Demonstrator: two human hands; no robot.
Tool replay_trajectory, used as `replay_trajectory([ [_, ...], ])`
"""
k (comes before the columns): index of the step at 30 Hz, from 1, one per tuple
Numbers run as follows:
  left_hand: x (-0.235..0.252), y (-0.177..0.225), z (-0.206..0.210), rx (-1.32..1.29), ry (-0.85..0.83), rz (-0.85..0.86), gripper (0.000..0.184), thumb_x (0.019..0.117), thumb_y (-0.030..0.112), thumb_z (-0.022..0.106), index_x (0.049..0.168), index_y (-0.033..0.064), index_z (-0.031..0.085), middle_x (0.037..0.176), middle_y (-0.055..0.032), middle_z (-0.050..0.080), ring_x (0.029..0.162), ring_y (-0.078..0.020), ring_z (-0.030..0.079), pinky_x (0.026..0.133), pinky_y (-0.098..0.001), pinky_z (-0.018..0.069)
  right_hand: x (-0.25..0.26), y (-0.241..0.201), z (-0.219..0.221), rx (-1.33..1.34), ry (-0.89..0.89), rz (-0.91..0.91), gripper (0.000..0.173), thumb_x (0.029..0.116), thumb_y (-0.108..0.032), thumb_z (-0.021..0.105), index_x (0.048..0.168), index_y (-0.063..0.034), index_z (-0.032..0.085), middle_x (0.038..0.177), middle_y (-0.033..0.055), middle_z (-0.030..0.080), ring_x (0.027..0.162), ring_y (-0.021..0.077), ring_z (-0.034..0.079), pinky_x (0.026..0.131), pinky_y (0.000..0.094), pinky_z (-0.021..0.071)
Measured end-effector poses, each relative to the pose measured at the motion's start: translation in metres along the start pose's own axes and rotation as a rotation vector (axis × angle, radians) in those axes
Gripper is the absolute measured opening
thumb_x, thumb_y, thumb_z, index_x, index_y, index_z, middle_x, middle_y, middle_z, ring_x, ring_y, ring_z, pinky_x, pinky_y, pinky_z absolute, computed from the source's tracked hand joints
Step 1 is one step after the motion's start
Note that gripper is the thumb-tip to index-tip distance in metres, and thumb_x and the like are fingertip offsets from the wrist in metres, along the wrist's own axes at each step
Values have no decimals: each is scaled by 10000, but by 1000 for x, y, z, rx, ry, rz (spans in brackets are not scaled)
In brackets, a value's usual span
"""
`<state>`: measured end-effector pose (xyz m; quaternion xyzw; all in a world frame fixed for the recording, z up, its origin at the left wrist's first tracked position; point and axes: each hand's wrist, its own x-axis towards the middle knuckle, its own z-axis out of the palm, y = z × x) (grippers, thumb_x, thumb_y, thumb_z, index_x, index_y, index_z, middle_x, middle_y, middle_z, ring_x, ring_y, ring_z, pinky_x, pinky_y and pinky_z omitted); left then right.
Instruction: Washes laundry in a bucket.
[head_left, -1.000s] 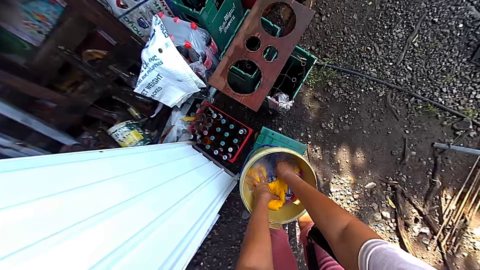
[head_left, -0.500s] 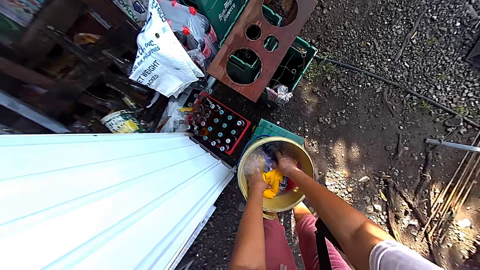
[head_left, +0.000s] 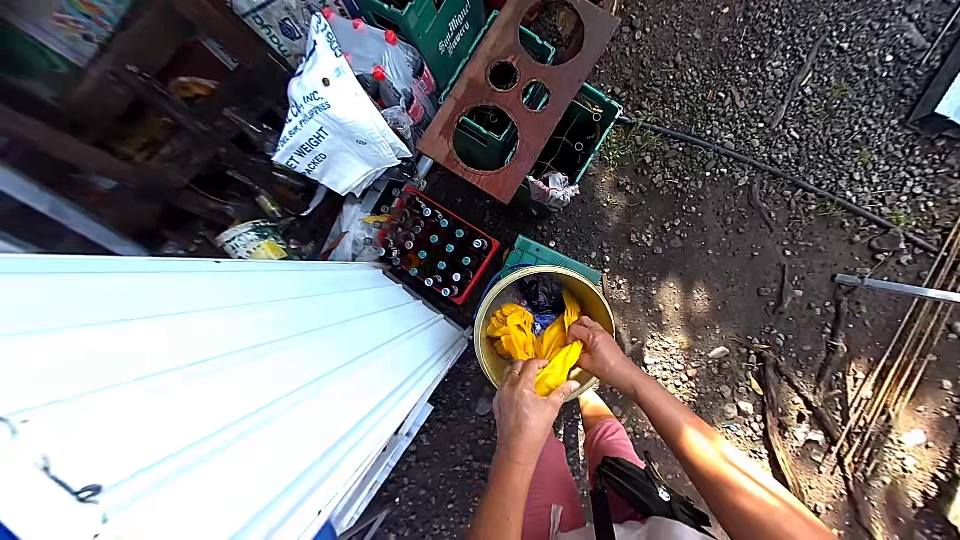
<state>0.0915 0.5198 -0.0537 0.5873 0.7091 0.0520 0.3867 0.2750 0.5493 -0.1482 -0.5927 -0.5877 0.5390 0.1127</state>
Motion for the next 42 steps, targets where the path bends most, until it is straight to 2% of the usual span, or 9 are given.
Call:
replay_trajectory([
  [3,2,-9,-19,77,104,-43,684,722,572,862,1208,107,735,1171,-171,698,1047,-363,691,831,-560,578,-20,-26,-23,196,39,-186,248,777,-185,798,761,-7,625,868,115,617,954,225,566,886,383,432],
  [6,21,-22,-17,92,131,-120,930,658,636,879,1357,72,637,1318,-238,610,1121,-412,654,856,-563,576,-15,-37,-30,438,112,-154,189,796,-112,768,838,-39,599,868,26,609,849,68,589,780,248,496],
  [11,73,-38,25,213,-168,-160,1062,776,473,868,1620,132,321,1702,-234,139,1529,-433,278,1180,-513,381,55,-4,-16,-121,-1,270,622,974,-183,660,1547,-152,420,1429,244,528,1198,389,624,997,532,525],
  [18,127,-77,114,361,-432,-309,981,909,612,674,1664,360,100,1718,-205,-103,1539,-558,51,1097,-785,264,93,39,53,-483,-293,399,765,1003,-317,615,1651,-344,208,1709,247,50,1510,565,171,1124,730,296],
  [22,141,-83,128,419,-478,-321,1007,905,646,654,1672,300,102,1713,-232,-86,1537,-565,42,1132,-791,190,108,50,60,-505,-315,438,733,970,-279,641,1626,-277,314,1702,264,65,1533,545,125,1166,734,230],
  [28,167,-80,125,419,-543,-328,1005,812,634,742,1609,172,340,1647,-223,308,1529,-468,228,1177,-719,212,130,53,60,-488,-393,509,659,966,-206,621,1569,-83,385,1593,326,305,1393,516,430,1039,689,433],
  [35,189,-81,122,383,-672,-372,1042,821,623,750,1599,69,333,1644,-225,317,1525,-405,299,1196,-644,288,140,47,57,-450,-612,579,448,1064,-253,492,1346,84,578,1457,289,533,1384,457,488,1090,682,391],
  [39,197,-76,116,352,-813,-440,803,926,591,662,1375,-70,584,1493,-277,509,1446,-406,436,1175,-608,339,144,46,54,-497,-693,578,392,1070,-180,467,1309,100,601,1450,292,538,1389,452,484,1105,657,383],
  [42,194,-81,121,290,-746,-448,803,944,543,657,1462,-51,500,1514,-257,495,1446,-396,440,1171,-605,353,145,54,55,-461,-680,554,428,1082,-179,454,1397,98,542,1505,304,482,1436,474,415,1156,675,310],
])
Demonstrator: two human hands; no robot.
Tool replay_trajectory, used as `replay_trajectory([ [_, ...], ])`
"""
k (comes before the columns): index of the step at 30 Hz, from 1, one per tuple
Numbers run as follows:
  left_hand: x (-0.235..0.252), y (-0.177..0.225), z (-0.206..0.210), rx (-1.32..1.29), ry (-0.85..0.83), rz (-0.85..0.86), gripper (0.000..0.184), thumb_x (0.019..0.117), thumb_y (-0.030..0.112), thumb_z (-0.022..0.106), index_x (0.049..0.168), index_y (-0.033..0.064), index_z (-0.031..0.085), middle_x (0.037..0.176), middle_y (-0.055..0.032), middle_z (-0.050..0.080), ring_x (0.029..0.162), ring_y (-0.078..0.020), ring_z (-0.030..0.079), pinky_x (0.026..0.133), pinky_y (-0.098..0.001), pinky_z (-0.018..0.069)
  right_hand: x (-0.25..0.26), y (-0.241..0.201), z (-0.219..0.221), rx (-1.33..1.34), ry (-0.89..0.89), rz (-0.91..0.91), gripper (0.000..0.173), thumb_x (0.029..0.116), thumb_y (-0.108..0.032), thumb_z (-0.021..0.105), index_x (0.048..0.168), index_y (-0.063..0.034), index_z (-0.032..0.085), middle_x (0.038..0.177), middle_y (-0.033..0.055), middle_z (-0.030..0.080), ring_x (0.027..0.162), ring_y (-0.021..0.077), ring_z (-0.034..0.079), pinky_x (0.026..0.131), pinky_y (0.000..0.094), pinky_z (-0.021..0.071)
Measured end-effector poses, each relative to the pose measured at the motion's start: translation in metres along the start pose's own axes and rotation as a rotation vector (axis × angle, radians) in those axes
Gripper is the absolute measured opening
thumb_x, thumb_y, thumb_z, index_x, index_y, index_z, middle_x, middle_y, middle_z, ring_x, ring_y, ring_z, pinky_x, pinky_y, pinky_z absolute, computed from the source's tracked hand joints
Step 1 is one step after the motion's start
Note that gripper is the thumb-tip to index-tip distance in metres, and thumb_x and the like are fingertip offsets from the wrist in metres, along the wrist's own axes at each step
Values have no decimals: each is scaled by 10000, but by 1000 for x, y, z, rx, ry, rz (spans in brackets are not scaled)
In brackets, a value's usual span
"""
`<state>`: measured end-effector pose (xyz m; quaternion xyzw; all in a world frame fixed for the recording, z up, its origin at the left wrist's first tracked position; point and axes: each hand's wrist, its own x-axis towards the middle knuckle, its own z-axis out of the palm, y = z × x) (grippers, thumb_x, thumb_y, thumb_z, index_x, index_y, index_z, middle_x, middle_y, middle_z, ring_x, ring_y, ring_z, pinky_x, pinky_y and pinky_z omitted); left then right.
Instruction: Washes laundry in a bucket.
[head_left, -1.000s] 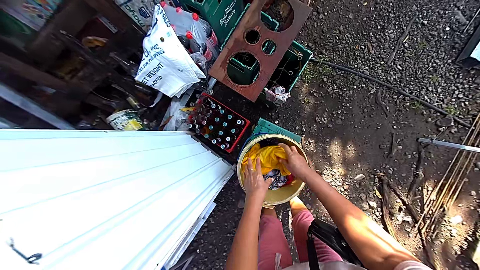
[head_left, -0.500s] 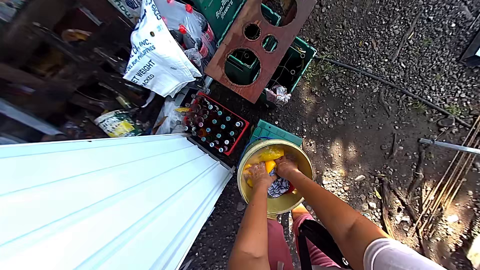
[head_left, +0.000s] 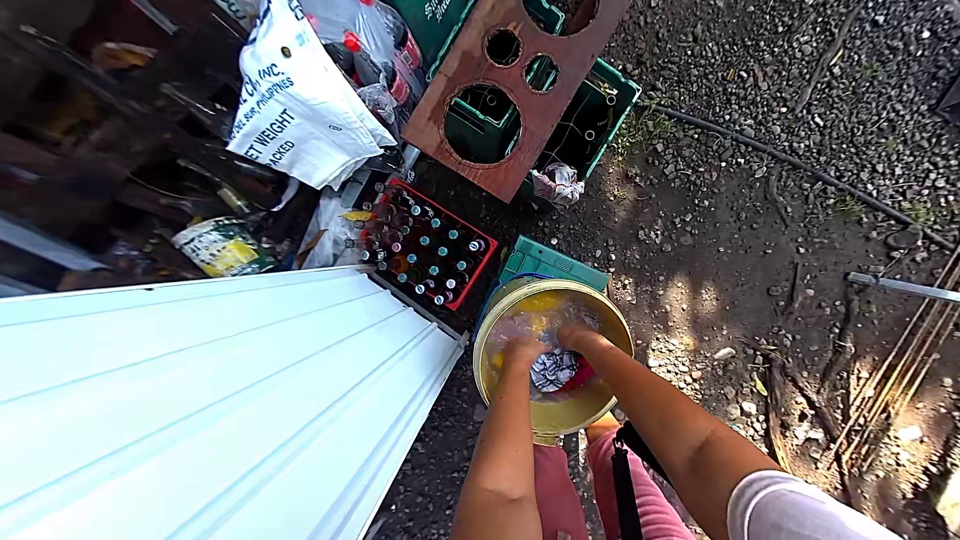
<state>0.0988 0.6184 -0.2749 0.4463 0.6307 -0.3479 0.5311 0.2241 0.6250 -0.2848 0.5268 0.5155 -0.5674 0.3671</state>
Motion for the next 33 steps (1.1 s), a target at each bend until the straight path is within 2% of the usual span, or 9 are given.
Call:
replay_trajectory([
  [5,-2,-5,13,-59,228,32,799,908,525,690,1537,88,464,1509,-199,527,1433,-378,465,1160,-606,371,-7,5,5,50,107,-2,477,1078,-297,470,1372,62,579,1471,273,531,1409,437,467,1129,659,357],
  [9,-12,-13,1,-70,485,137,540,896,189,695,1427,143,608,1427,-175,606,1371,-352,535,1148,-548,414,-13,29,20,259,466,-111,503,1019,-205,571,1516,-160,508,1611,232,366,1477,397,381,1196,553,343],
  [14,-59,-6,-32,-51,290,303,430,929,150,663,1358,162,663,1346,-129,671,1291,-303,609,1097,-540,460,-51,51,17,500,500,-219,250,995,-64,541,1209,7,649,1267,233,639,1201,350,614,1037,520,477],
  [16,-73,-8,-26,-164,424,395,479,913,121,696,1390,145,646,1444,-140,600,1364,-297,547,1156,-489,420,-70,52,14,604,560,-241,314,998,-49,501,1290,3,604,1234,240,654,1123,349,650,971,521,513],
  [20,-79,-27,9,-341,811,412,413,977,144,657,1370,22,633,1489,-230,538,1372,-364,543,1138,-483,452,-102,27,29,355,719,-121,518,989,-150,569,1500,-98,498,1500,262,473,1228,414,610,983,523,539],
  [23,-83,-34,30,-198,456,74,634,955,299,715,1489,28,505,1511,-259,489,1347,-382,550,1115,-508,465,-98,11,45,131,435,-55,642,929,-248,688,1531,-165,480,1523,286,434,1272,517,525,964,652,477],
  [26,-58,-30,58,-67,194,-92,1169,788,399,880,1651,97,151,1658,-320,154,1344,-459,528,1060,-520,510,-62,14,70,0,255,-3,1074,821,-163,813,1660,-324,163,1686,297,66,1363,627,377,948,704,473],
  [28,-36,-23,68,-23,158,-122,1323,715,394,929,1657,94,50,1676,-314,61,1347,-470,518,1043,-517,522,-43,16,76,-35,257,14,1147,793,-47,790,1664,-345,106,1692,293,-3,1371,631,363,938,685,494],
  [33,-8,-18,67,-9,114,-114,1319,653,385,956,1621,-6,149,1586,-315,332,1394,-450,472,1102,-558,462,-22,11,70,-12,249,40,1111,772,56,759,1651,-325,196,1637,336,180,1365,620,377,972,706,473],
])
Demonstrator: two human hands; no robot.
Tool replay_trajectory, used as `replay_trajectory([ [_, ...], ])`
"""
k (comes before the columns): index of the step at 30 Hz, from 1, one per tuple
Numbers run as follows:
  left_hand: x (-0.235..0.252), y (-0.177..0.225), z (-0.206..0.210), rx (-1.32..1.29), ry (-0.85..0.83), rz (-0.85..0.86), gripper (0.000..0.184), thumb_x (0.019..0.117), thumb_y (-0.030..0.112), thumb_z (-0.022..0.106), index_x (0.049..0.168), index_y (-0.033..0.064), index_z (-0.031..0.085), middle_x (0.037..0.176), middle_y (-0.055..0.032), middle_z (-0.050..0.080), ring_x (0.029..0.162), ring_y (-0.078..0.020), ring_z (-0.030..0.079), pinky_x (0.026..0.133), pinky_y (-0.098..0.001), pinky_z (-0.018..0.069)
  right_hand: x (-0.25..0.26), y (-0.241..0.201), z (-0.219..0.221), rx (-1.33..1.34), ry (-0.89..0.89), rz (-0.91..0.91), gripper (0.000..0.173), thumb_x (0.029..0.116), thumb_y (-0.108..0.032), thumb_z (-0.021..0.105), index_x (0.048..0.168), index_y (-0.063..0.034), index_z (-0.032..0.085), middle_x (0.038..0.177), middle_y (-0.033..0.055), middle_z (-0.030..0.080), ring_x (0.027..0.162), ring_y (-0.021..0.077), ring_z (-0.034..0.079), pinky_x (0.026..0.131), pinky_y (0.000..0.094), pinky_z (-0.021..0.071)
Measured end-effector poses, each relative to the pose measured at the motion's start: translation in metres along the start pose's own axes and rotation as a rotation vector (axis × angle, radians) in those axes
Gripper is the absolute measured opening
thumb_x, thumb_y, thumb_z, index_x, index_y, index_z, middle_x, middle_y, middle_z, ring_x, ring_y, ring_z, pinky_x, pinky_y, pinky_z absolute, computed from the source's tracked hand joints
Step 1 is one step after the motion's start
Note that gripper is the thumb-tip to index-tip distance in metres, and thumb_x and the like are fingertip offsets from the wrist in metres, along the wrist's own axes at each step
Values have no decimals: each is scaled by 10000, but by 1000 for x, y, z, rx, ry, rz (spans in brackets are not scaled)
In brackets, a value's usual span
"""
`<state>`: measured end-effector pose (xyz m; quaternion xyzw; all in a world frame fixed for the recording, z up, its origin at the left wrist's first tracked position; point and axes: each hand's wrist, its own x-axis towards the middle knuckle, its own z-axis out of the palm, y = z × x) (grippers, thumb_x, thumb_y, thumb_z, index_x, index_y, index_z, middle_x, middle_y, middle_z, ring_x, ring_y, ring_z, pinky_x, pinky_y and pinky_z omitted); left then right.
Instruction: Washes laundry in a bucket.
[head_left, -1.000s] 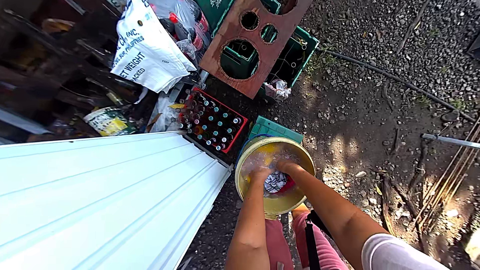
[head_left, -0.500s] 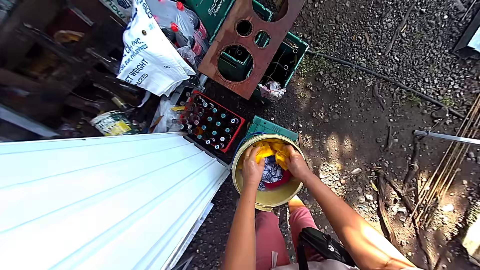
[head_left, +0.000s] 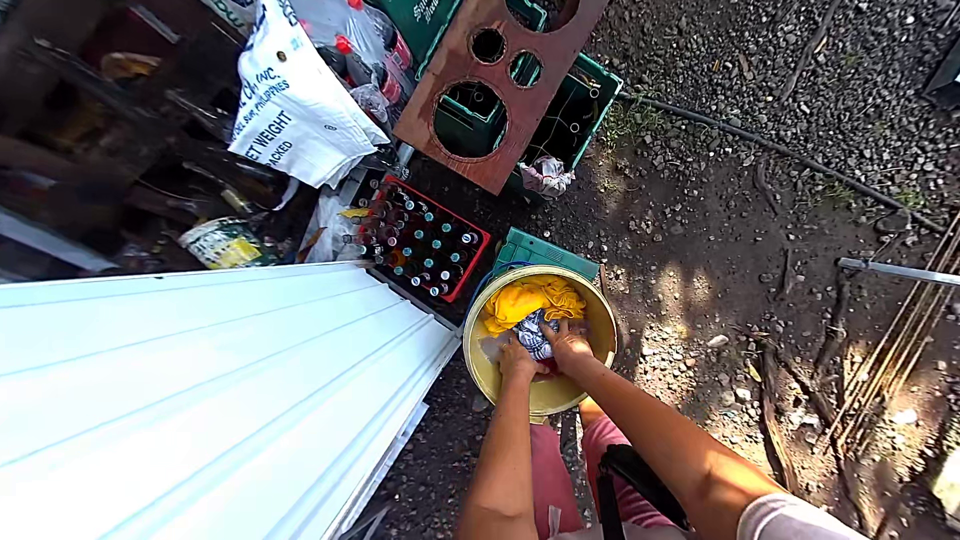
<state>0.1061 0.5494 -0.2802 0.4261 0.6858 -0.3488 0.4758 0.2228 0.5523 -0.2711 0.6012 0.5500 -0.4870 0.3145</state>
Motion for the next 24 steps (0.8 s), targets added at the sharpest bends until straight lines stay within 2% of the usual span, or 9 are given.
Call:
replay_trajectory([
  [3,9,-6,-2,66,-23,7,1214,680,500,909,1561,-66,295,1553,-285,414,1393,-402,494,1114,-548,454,8,-1,2,-15,7,-6,1030,785,28,747,1636,-299,268,1557,318,369,1356,562,439,968,688,485],
  [5,8,-8,-5,57,-26,10,1117,716,490,888,1530,-68,364,1534,-268,454,1398,-386,496,1122,-550,445,12,2,6,18,33,-10,1017,765,-41,789,1627,-276,304,1519,294,442,1353,522,468,985,675,479],
  [8,3,-13,-10,-77,68,50,1027,753,300,892,1540,-64,342,1534,-281,438,1390,-391,501,1125,-521,456,7,2,8,133,84,21,994,789,-107,801,1630,-264,294,1533,309,408,1351,525,466,989,661,487],
  [11,-6,-23,-14,-214,159,129,950,754,144,863,1559,37,370,1519,-261,472,1369,-398,524,1106,-541,471,-10,-3,9,296,123,62,868,811,-98,765,1580,-194,374,1552,297,381,1263,491,560,946,616,535],
  [15,-41,-37,-38,-306,161,241,876,741,127,875,1521,89,476,1494,-231,514,1396,-367,496,1157,-535,417,-41,-5,-1,461,130,8,814,787,-188,807,1511,-103,448,1461,275,485,1237,428,591,997,571,516],
  [18,-81,-45,-64,-285,141,282,863,752,136,872,1520,88,480,1480,-229,523,1387,-367,501,1156,-540,415,-69,-4,-8,655,138,-97,846,736,-175,842,1490,-60,475,1343,227,602,1228,362,608,1036,553,489],
  [20,-111,-48,-80,-243,142,286,858,751,152,877,1513,91,488,1466,-214,537,1364,-355,525,1134,-542,440,-89,-3,-11,787,132,-171,786,699,-153,847,1412,-40,537,1236,172,679,1174,286,649,1020,517,507],
  [23,-146,-49,-97,-206,157,285,896,748,210,890,1530,100,465,1481,-200,540,1362,-347,539,1120,-551,454,-108,2,-21,844,98,-265,729,693,-145,857,1354,-36,569,1219,128,691,1158,206,657,1021,439,522],
  [24,-149,-48,-98,-216,160,304,922,750,248,895,1544,104,448,1504,-201,519,1381,-350,521,1132,-550,441,-110,4,-29,784,106,-271,768,707,-162,868,1390,-27,542,1274,152,659,1191,232,637,1039,444,508],
])
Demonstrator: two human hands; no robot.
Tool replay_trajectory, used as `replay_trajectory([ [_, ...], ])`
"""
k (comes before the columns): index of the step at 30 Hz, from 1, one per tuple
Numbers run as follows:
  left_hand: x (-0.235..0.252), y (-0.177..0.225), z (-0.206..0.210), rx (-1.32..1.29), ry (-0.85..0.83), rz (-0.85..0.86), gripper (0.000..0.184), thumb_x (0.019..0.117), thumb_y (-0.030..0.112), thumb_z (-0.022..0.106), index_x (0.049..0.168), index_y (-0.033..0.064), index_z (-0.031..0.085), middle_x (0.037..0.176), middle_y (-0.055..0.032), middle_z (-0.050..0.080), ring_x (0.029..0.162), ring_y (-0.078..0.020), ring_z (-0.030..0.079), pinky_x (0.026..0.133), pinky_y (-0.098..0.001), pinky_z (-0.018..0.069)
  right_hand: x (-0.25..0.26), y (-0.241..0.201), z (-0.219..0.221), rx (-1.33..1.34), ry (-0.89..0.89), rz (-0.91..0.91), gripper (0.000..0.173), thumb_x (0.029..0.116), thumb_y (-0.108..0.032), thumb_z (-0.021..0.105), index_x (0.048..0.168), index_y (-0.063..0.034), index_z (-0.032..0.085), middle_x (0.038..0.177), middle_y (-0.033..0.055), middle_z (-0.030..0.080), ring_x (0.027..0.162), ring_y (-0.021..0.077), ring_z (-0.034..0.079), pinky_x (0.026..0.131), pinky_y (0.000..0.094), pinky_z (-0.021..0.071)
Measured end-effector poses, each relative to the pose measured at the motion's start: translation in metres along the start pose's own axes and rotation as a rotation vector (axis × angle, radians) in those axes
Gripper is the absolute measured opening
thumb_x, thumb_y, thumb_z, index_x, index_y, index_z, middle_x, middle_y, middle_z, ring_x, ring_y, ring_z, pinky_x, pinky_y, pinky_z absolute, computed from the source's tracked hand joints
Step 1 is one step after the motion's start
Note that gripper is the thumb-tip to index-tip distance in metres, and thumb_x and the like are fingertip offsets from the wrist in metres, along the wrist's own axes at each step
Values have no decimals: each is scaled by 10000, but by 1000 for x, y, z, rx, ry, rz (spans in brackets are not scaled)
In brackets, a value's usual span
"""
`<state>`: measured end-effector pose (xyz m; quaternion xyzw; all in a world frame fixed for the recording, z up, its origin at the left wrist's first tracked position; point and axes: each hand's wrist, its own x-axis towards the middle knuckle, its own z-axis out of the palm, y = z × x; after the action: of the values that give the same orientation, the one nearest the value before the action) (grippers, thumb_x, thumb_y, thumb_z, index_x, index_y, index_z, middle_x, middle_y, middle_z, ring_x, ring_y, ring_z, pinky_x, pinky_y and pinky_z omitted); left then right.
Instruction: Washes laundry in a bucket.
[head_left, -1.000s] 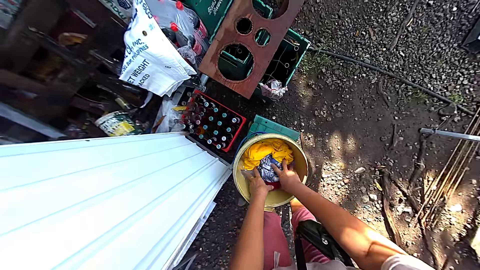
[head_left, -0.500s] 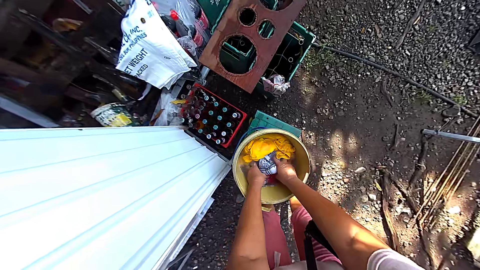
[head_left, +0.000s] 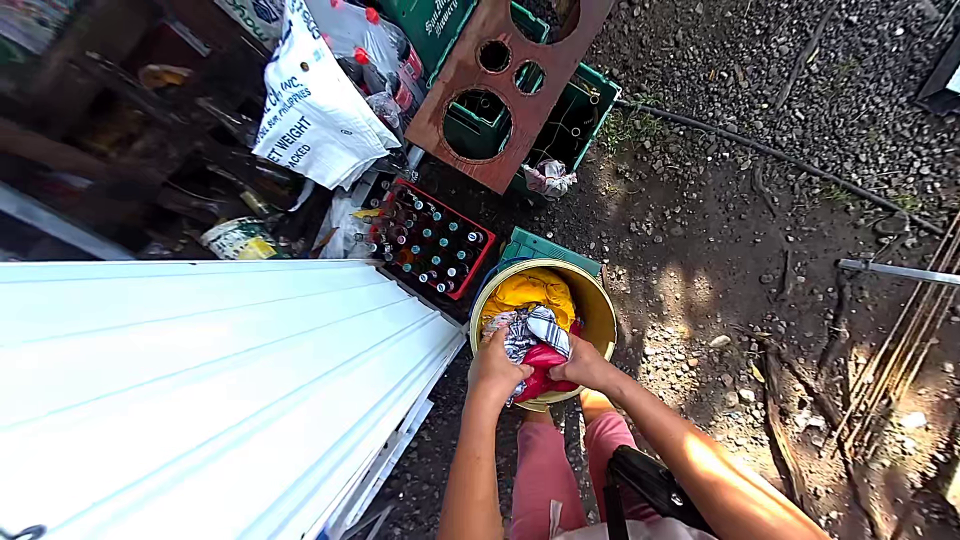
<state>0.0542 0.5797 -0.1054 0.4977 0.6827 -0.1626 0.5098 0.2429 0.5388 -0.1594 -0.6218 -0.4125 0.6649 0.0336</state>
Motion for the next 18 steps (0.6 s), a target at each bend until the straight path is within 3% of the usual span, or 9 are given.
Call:
replay_trajectory([
  [3,9,7,1,-61,20,67,837,801,326,874,1509,95,492,1485,-218,516,1344,-348,538,1127,-521,445,7,-16,-23,-338,75,101,934,765,-316,865,1525,-43,396,1453,276,466,1164,413,623,961,562,534],
  [5,21,16,5,-151,175,148,520,888,207,763,1365,54,625,1078,-160,674,983,-286,645,924,-464,526,15,-22,-36,-459,173,165,928,857,-410,788,1604,-132,312,1484,270,453,1077,427,663,892,578,555],
  [6,29,22,7,-183,256,171,401,922,149,685,1310,48,661,932,-114,674,863,-242,639,850,-427,528,19,-24,-39,-499,222,163,861,920,-394,730,1621,-155,290,1476,269,470,1066,430,669,881,577,554],
  [7,36,30,6,-161,278,171,373,951,128,643,1316,49,662,945,-112,693,882,-238,660,870,-420,536,25,-26,-40,-541,258,144,801,957,-355,688,1626,-176,287,1481,263,473,1083,430,665,885,571,552],
  [9,53,39,5,-23,160,118,454,974,140,645,1421,78,593,1306,-166,652,1208,-291,633,1065,-455,496,42,-27,-36,-608,222,96,822,937,-268,696,1640,-240,271,1588,243,367,1204,470,589,919,595,525],
  [11,75,40,17,167,41,49,699,910,140,715,1559,173,457,1637,-189,345,1469,-394,396,1172,-552,378,64,-26,-29,-674,83,105,1022,868,-231,780,1667,-289,144,1693,235,144,1303,540,488,925,640,508],
  [12,87,37,27,249,6,19,872,858,141,766,1616,246,348,1706,-186,169,1522,-450,271,1167,-628,339,76,-24,-25,-710,30,127,1135,823,-203,826,1671,-301,77,1708,241,44,1325,574,449,913,661,506],
  [14,112,25,49,340,-18,-27,1138,750,172,870,1653,337,197,1736,-150,-15,1543,-511,139,1127,-740,284,101,-19,-19,-792,-22,177,1310,727,-112,876,1665,-337,-9,1706,251,-54,1317,615,433,862,679,522],
  [18,141,14,64,429,-100,-79,1298,630,289,963,1662,271,176,1726,-187,25,1541,-526,111,1130,-766,255,132,-15,-16,-829,-68,233,1421,630,-91,932,1662,-353,-8,1703,257,-36,1349,617,397,875,699,515],
])
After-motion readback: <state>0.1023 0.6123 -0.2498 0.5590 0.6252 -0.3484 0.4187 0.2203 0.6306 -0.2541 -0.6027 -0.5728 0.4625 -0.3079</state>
